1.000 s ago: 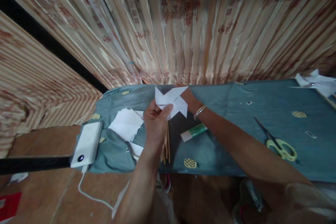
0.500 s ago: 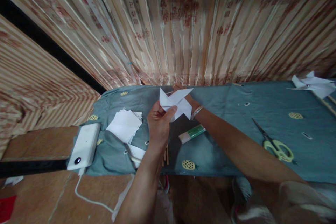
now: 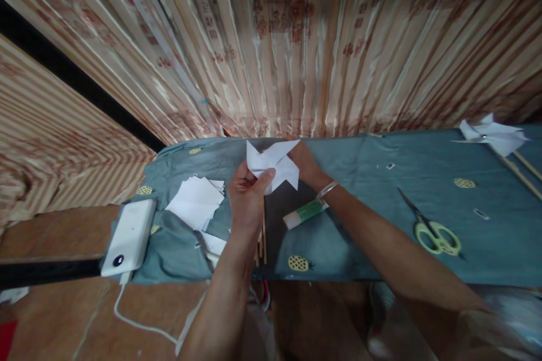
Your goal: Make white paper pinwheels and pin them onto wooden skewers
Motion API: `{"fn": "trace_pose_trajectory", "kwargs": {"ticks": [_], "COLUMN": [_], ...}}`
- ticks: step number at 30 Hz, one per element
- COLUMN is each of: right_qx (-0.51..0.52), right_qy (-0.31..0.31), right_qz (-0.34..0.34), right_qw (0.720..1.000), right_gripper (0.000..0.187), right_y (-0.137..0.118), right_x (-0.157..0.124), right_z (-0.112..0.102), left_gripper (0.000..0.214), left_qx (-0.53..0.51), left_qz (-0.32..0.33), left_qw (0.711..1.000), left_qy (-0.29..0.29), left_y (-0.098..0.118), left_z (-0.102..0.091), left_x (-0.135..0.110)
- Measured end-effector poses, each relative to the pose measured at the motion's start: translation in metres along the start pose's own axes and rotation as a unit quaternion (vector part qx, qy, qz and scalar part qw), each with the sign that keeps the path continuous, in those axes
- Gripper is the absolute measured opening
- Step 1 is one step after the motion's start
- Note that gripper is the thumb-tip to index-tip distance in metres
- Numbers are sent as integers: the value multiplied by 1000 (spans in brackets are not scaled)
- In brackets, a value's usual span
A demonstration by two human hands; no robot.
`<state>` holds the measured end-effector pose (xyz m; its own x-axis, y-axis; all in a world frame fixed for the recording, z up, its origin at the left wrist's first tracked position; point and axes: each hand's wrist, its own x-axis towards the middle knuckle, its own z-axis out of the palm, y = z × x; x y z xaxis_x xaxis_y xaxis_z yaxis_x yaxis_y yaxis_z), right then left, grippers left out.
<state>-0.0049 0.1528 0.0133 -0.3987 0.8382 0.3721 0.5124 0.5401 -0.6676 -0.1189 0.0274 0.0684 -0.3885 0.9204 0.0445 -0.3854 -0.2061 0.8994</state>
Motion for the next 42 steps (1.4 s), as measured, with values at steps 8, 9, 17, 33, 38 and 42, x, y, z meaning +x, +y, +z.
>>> {"fn": "trace_pose_trajectory", "kwargs": {"ticks": [8,9,17,33,38,42], "right_qx": [200,209,88,-106,-123,-130], "right_qy": [63,61,-4,46,69,31], "right_qz": [134,144,171,153,227,249], "right_qw": [969,965,981,981,964,959], "right_gripper": [23,22,17,21,23,20], "right_y": [2,1,-2,4,-2,-1], "right_x": [-60,-73,-185,-228,-221,-211], "right_z": [-33,-42,-97,-118,-120,-117], "left_gripper": [31,30,27,31,28,26], "left_qx": [0,4,39,42,45,51], "left_qz": [1,1,-45,-89,-95,-95], "left_qw": [1000,1000,994,986,985,984], "left_qy": [1,-4,-87,-135,-139,-143], "left_y": [-1,-2,-25,-54,-57,-58], "left_z": [3,4,23,58,62,63], "left_x": [1,0,-24,-43,-47,-49]}}
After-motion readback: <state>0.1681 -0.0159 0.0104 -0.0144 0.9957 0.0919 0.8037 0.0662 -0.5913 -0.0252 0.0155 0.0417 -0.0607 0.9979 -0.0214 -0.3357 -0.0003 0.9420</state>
